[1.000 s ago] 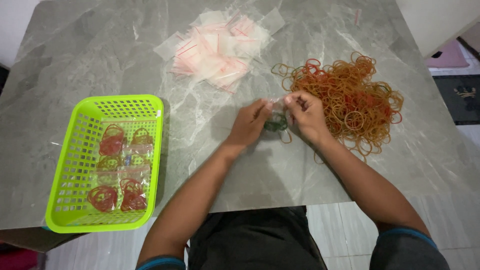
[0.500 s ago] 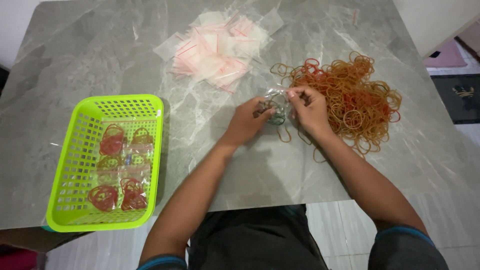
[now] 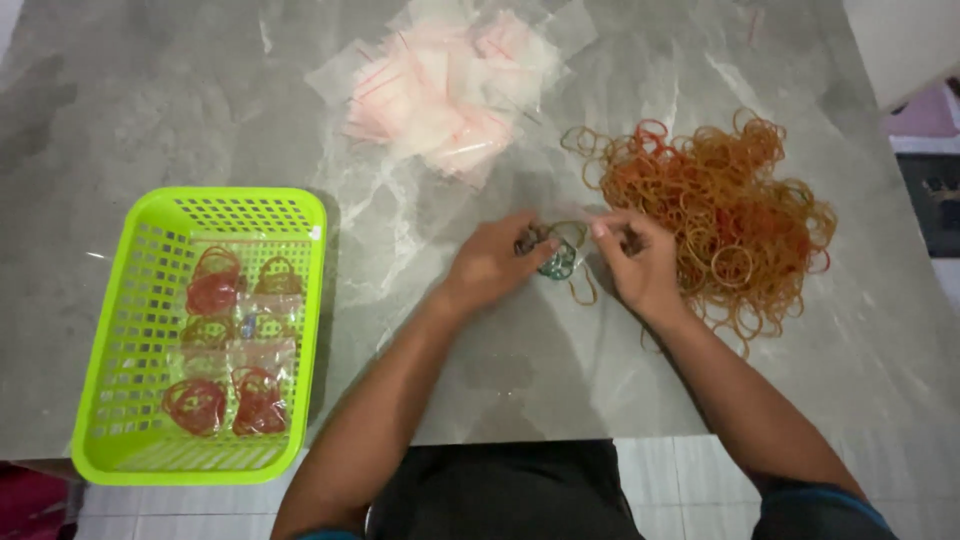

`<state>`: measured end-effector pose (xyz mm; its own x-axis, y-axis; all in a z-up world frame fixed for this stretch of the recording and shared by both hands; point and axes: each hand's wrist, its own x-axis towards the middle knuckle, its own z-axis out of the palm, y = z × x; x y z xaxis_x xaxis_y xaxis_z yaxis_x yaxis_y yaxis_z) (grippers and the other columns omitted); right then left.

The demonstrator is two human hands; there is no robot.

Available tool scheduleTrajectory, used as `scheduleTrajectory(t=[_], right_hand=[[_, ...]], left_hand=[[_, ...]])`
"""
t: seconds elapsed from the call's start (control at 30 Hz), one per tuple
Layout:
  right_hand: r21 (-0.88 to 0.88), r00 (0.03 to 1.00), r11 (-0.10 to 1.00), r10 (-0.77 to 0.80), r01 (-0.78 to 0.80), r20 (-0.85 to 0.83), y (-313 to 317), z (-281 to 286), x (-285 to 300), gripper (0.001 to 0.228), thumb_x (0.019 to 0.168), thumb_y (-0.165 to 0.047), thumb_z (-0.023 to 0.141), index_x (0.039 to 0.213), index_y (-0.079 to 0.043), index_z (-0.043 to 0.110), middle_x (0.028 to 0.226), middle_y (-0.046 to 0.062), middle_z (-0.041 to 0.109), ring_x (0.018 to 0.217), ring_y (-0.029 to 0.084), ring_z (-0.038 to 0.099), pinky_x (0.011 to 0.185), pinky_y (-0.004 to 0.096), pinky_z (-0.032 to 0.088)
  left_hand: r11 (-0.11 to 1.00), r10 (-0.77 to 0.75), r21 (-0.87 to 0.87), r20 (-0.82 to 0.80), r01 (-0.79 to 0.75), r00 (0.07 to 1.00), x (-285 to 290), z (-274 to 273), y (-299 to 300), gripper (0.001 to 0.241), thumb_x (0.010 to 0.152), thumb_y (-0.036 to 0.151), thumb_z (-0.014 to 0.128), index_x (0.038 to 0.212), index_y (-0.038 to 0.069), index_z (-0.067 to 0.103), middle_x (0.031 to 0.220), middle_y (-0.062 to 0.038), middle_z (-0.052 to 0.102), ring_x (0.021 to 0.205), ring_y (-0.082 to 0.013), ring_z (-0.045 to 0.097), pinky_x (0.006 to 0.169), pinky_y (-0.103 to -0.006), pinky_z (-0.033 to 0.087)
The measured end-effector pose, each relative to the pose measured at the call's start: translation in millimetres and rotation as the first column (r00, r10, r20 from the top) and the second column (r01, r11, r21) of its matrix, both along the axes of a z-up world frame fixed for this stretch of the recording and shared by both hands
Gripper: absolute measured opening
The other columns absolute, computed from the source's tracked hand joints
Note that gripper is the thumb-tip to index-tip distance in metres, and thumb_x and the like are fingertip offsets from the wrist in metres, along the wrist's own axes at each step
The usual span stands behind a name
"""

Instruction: The person is sorting rubber bands into small plastic bags and placing the filled bags into a green basket.

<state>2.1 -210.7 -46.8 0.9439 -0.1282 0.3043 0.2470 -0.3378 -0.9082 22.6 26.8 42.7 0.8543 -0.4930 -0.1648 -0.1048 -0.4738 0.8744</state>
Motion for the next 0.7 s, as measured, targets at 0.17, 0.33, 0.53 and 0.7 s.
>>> scheduleTrajectory(t=[0.17,0.33,0.53,0.7], right_hand=[[-0.038,0.999,0.999,0.015,-0.013,0.049,2,8,-5,0.007,0.1,-0.007,0.072,0.105,-0.004,0.076,0.079,0.01,0.067,0.071,0.014,0.058,0.066,0.031,0.05],[-0.081,0.995,0.997,0.019,-0.011,0.096,4,4,-4,0.004,0.1,-0.006,0.073,0.103,-0.003,0.075,0.079,0.012,0.069,0.071,0.015,0.059,0.066,0.032,0.05],[-0.026,1.0,1.0,0.006,-0.005,0.03,-3,1,-2,0.008,0.1,-0.008,0.073,0.106,-0.003,0.076,0.082,0.014,0.071,0.065,0.013,0.057,0.06,0.031,0.049],[0.143,0.988,0.986,0.102,-0.084,-0.119,11,31,-7,0.015,0.1,-0.006,0.071,0.112,0.002,0.072,0.083,0.016,0.072,0.05,0.013,0.059,0.05,0.028,0.05]], left_hand=[[0.998,0.061,0.023,0.125,-0.064,0.99,-1,-26,-9,0.035,0.096,0.038,0.062,0.111,0.007,0.067,0.094,-0.022,0.072,0.091,-0.0411,0.07,0.075,-0.0465,0.054],[0.997,0.04,0.06,0.134,-0.048,0.99,6,-20,-5,0.041,0.098,0.043,0.058,0.114,0.006,0.066,0.097,-0.023,0.072,0.093,-0.0391,0.071,0.077,-0.0455,0.055],[0.998,0.067,-0.009,0.163,-0.066,0.984,4,-9,5,0.036,0.099,0.035,0.062,0.125,0.01,0.062,0.098,-0.021,0.071,0.085,-0.0368,0.071,0.075,-0.0454,0.056],[0.999,0.046,0.005,0.194,-0.048,0.98,-4,8,17,0.044,0.102,0.04,0.056,0.138,0.014,0.05,0.101,-0.015,0.067,0.083,-0.0305,0.07,0.075,-0.0429,0.056]])
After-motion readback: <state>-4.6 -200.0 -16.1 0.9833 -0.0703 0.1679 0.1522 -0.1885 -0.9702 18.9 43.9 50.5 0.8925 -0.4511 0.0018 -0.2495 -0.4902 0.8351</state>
